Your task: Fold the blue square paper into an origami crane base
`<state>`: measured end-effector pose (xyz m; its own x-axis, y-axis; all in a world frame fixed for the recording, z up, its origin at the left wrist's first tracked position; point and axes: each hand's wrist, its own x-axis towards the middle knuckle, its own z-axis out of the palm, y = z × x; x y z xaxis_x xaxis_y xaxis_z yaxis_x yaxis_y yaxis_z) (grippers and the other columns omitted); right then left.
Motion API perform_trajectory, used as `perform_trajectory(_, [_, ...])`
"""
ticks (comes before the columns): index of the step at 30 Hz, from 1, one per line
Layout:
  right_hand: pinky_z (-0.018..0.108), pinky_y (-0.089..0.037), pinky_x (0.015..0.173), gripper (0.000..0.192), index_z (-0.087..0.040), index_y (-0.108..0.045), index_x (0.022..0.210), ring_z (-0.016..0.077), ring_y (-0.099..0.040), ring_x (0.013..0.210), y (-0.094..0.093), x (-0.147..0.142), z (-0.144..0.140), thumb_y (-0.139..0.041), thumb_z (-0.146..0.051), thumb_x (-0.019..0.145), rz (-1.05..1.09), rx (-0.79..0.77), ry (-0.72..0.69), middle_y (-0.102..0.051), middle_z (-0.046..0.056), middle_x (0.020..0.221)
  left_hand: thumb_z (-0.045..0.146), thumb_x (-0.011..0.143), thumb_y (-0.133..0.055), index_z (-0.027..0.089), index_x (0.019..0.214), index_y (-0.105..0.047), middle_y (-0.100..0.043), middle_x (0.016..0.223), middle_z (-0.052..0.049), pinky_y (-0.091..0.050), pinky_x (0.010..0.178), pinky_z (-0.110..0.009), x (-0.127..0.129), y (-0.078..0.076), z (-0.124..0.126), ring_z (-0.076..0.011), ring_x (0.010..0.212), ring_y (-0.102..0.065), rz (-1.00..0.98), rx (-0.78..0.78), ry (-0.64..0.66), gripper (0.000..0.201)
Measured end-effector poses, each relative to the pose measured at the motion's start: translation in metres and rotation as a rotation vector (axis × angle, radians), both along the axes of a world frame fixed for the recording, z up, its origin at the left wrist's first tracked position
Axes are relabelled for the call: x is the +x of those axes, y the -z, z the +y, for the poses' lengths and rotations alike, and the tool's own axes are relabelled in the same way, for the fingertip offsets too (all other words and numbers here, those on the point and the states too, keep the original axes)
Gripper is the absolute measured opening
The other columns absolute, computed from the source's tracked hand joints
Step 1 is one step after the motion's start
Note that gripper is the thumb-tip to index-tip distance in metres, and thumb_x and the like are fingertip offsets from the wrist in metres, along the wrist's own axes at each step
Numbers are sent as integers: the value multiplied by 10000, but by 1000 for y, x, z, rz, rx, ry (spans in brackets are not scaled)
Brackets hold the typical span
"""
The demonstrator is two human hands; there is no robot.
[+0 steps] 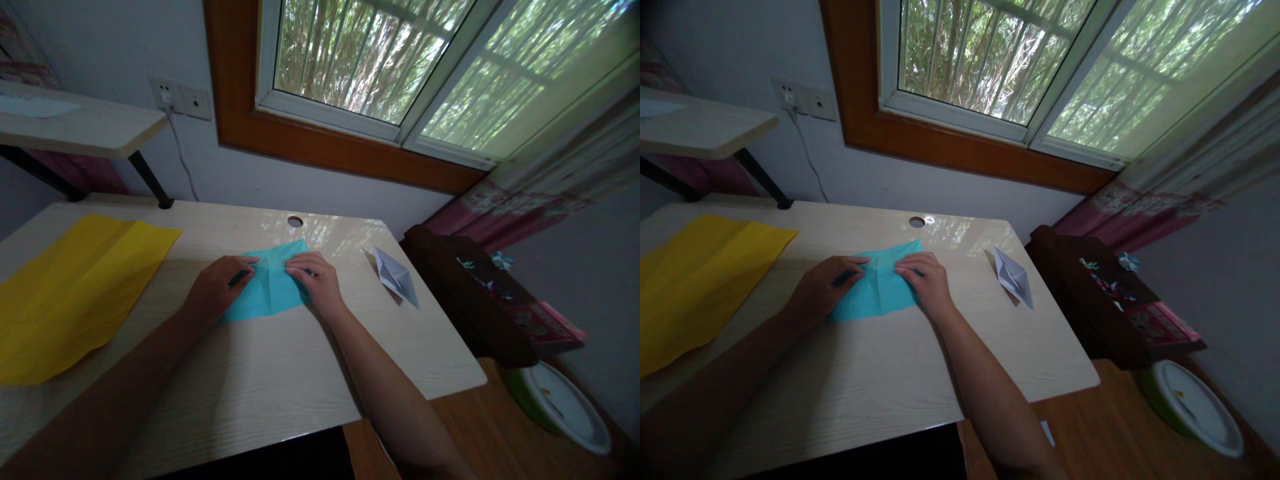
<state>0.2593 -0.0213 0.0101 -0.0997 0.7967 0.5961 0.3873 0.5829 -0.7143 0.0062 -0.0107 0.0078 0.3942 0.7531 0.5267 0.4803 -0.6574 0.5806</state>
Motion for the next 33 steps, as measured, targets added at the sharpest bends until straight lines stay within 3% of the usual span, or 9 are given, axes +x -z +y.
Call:
perform_trajectory(6, [417, -511, 994, 115, -309, -798, 932, 205, -711, 988, 3, 0, 2, -772, -226, 857, -67, 17, -42, -799, 2, 968, 303, 957, -580, 228, 957, -667, -752, 1118, -44, -531, 967, -392, -2, 3, 2, -225, 1028, -701, -38, 9, -13, 114])
perform_trajectory(14, [432, -491, 999, 152, -310, -799, 991, 223, -693, 1061, 9, 6, 6, -767, -236, 863, -309, 22, -77, -795, 4, 1044, 267, 947, -585, 220, 882, -675, -751, 1045, -48, -553, 912, -373, -3, 5, 5, -205, 962, -704, -39, 28, 30, 120])
perform_trajectory(21, [430, -493, 991, 156, -310, -795, 1019, 222, -687, 1064, 14, 7, 7, -750, -259, 878, -347, 55, -75, -792, 4, 1060, 324, 950, -596, 241, 937, -683, -771, 1000, -22, -436, 1110, -494, -7, 14, 11, -219, 937, -714, 27, 27, 11, 121])
perform_trajectory(28, [424, -482, 986, 158, -277, -797, 1011, 241, -672, 1084, 13, 6, 7, -766, -301, 859, -421, 52, -62, -794, 21, 1039, 332, 953, -580, 244, 968, -691, -765, 1015, -32, -540, 908, -393, -8, 18, 12, -230, 949, -710, 83, -45, 15, 142])
perform_trajectory(33, [402, -498, 944, 130, -262, -792, 981, 225, -691, 987, 10, 2, 4, -749, -320, 873, -408, 36, -76, -794, 23, 988, 345, 963, -566, 248, 986, -685, -762, 1038, -29, -537, 903, -375, -7, 13, 9, -225, 963, -712, 69, -92, 29, 156])
